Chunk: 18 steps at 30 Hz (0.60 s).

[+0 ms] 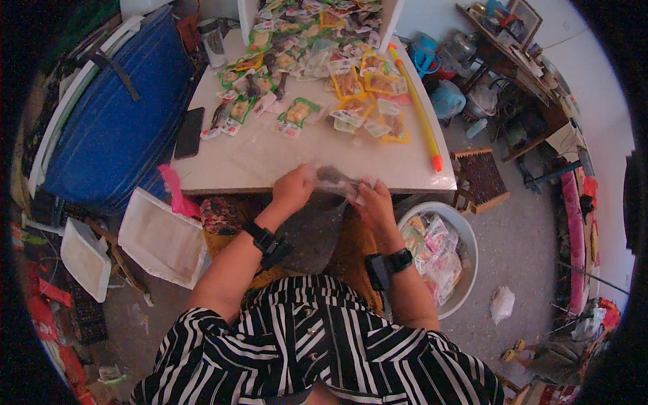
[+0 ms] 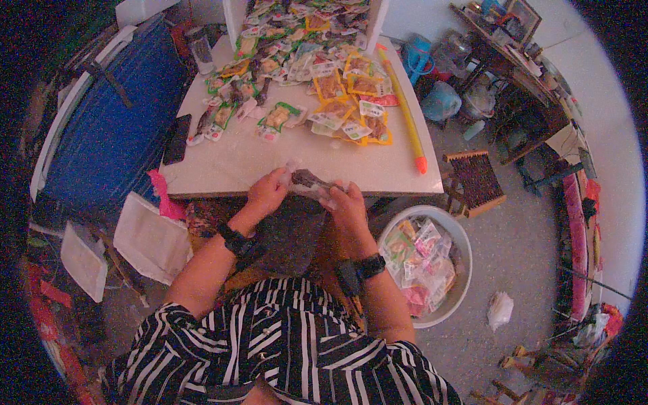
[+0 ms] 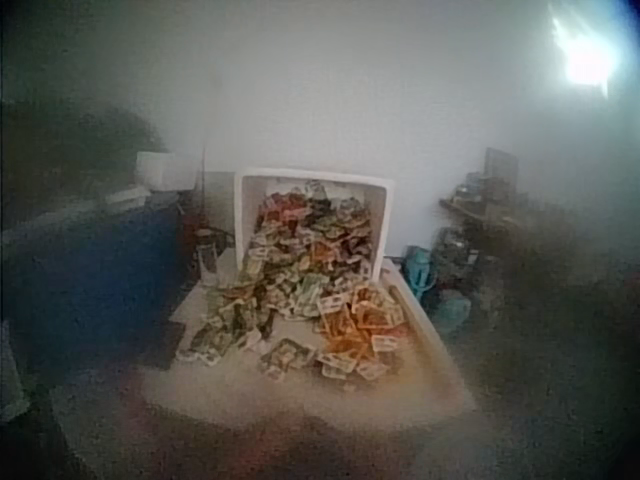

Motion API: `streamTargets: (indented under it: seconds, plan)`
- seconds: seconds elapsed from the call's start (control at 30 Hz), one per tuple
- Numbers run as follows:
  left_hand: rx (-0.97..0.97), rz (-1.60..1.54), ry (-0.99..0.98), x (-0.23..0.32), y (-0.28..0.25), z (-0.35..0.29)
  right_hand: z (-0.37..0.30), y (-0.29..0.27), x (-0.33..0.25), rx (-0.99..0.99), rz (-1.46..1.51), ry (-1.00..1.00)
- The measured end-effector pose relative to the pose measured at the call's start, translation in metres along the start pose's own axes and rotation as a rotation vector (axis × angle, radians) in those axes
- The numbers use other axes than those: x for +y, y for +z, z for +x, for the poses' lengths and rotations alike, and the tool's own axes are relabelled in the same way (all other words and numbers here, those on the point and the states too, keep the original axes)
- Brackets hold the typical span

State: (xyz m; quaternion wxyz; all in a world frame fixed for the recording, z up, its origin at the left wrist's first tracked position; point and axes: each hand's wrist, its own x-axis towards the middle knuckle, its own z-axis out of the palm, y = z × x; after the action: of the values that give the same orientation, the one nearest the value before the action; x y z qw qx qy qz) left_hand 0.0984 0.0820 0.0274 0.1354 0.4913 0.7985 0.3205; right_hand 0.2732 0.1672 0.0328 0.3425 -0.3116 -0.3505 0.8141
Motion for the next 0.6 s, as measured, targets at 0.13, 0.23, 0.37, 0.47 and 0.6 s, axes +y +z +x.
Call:
streamTargets:
  seconds: [0.13, 0.23, 0.37, 0.47, 0.6]
  plan:
    - [0.099, -0.031, 0.084, -0.006, 0.008, -0.001, 0.027, 0.011, 0.016, -0.121, -0.159, -0.114]
    - [0.183, -0.059, 0.155, -0.011, 0.013, -0.002, 0.052, 0.015, 0.030, -0.301, -0.764, -0.403]
    - [0.183, -0.086, 0.123, -0.012, 0.011, -0.005, 0.078, 0.013, 0.036, -0.193, -1.068, -0.216]
    - [0.128, -0.045, 0.127, -0.009, 0.007, -0.005, 0.088, 0.005, 0.031, -0.203, -1.154, -0.214]
    - [0.142, -0.048, 0.205, -0.010, 0.010, -0.005, 0.100, -0.001, 0.036, -0.423, -1.164, -0.356]
